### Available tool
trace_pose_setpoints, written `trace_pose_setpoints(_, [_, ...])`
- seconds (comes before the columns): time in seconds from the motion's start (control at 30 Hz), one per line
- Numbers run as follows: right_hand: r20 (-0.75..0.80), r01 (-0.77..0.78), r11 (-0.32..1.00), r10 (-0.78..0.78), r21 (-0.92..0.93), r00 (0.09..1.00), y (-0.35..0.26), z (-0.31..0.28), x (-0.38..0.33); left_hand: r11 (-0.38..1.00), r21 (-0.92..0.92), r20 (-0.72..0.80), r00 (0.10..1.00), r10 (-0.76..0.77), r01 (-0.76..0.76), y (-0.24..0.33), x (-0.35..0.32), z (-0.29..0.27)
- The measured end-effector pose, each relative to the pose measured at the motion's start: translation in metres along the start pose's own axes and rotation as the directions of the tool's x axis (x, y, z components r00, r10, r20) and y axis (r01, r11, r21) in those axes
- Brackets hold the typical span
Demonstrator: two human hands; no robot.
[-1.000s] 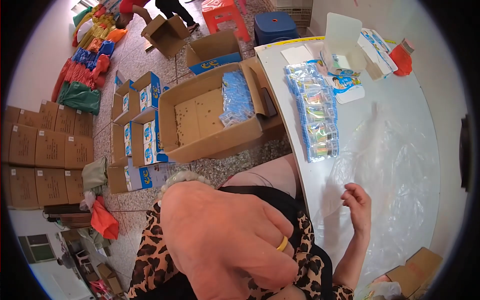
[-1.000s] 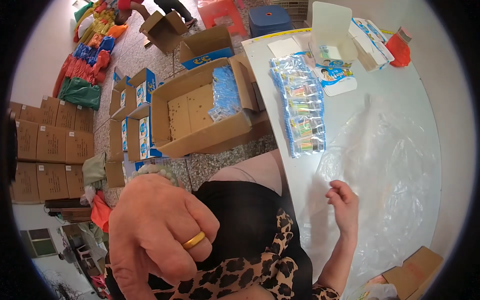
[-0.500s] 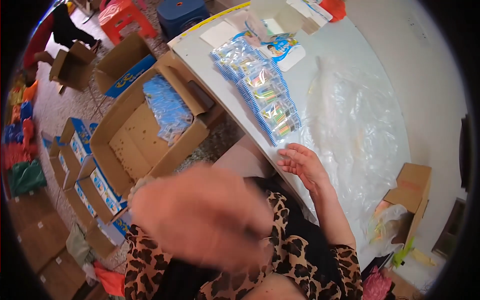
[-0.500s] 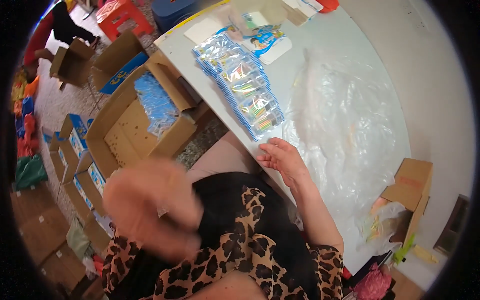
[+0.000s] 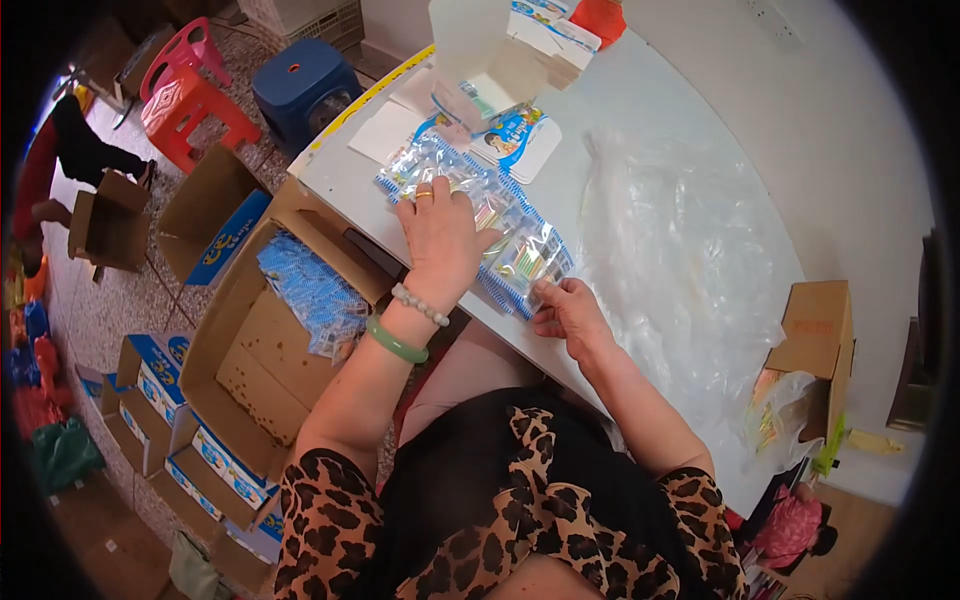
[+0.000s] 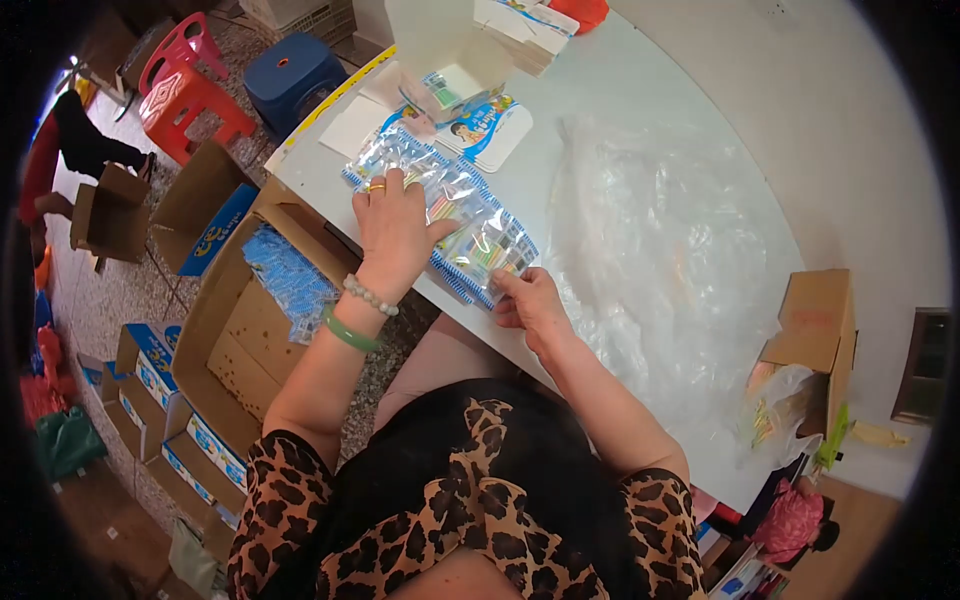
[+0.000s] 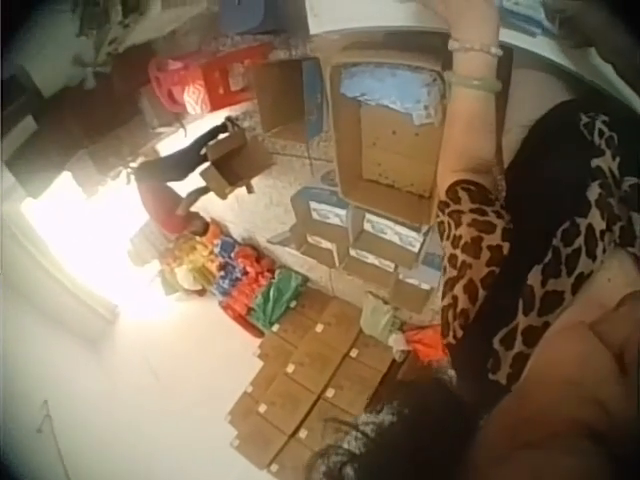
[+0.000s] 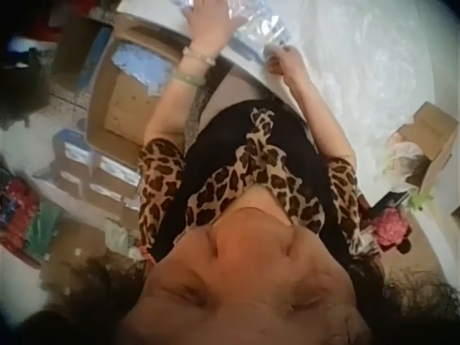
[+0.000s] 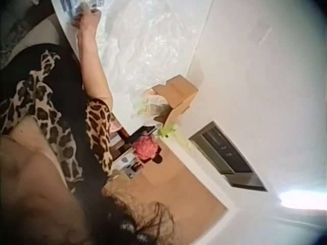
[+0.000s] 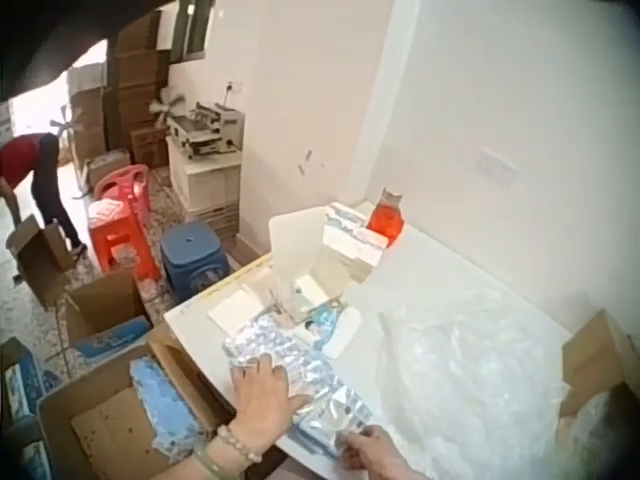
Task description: Packaging small toy parts into plastic bags and organizing them into boxes on a workbench.
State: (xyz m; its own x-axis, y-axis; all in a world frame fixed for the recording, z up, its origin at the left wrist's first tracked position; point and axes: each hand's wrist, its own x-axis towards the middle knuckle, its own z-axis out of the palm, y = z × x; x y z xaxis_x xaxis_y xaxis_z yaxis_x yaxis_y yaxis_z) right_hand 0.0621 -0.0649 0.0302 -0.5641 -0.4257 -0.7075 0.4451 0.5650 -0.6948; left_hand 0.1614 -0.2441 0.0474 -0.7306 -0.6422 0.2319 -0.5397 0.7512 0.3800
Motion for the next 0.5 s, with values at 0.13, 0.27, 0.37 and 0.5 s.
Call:
trace_pose_setpoints(0.13, [-0.041, 0.015, 0.998, -0.012, 0.069, 0.999, -0.004, 0.006, 0.006, 0.994, -0.024, -0.094, 0.991, 0.100, -0.102, 0.000, -0.002, 0.006])
trace_pose_setpoints(0.27, [-0.041, 0.061, 0.997, -0.063, -0.053, 0.997, -0.006, 0.007, 0.005, 0.976, -0.212, 0.056, 0.997, 0.057, -0.044, 0.000, -0.005, 0.010])
trace_pose_setpoints(0.37, [-0.044, 0.089, 0.988, -0.096, -0.124, 0.994, -0.006, 0.007, 0.001, 0.954, -0.300, 0.102, 0.994, 0.040, -0.007, 0.007, -0.005, 0.007])
trace_pose_setpoints(0.5, [-0.137, 0.139, 0.869, -0.229, -0.475, 0.964, -0.003, 0.003, 0.004, 0.952, -0.295, 0.253, 0.967, -0.005, 0.082, 0.022, 0.001, -0.009])
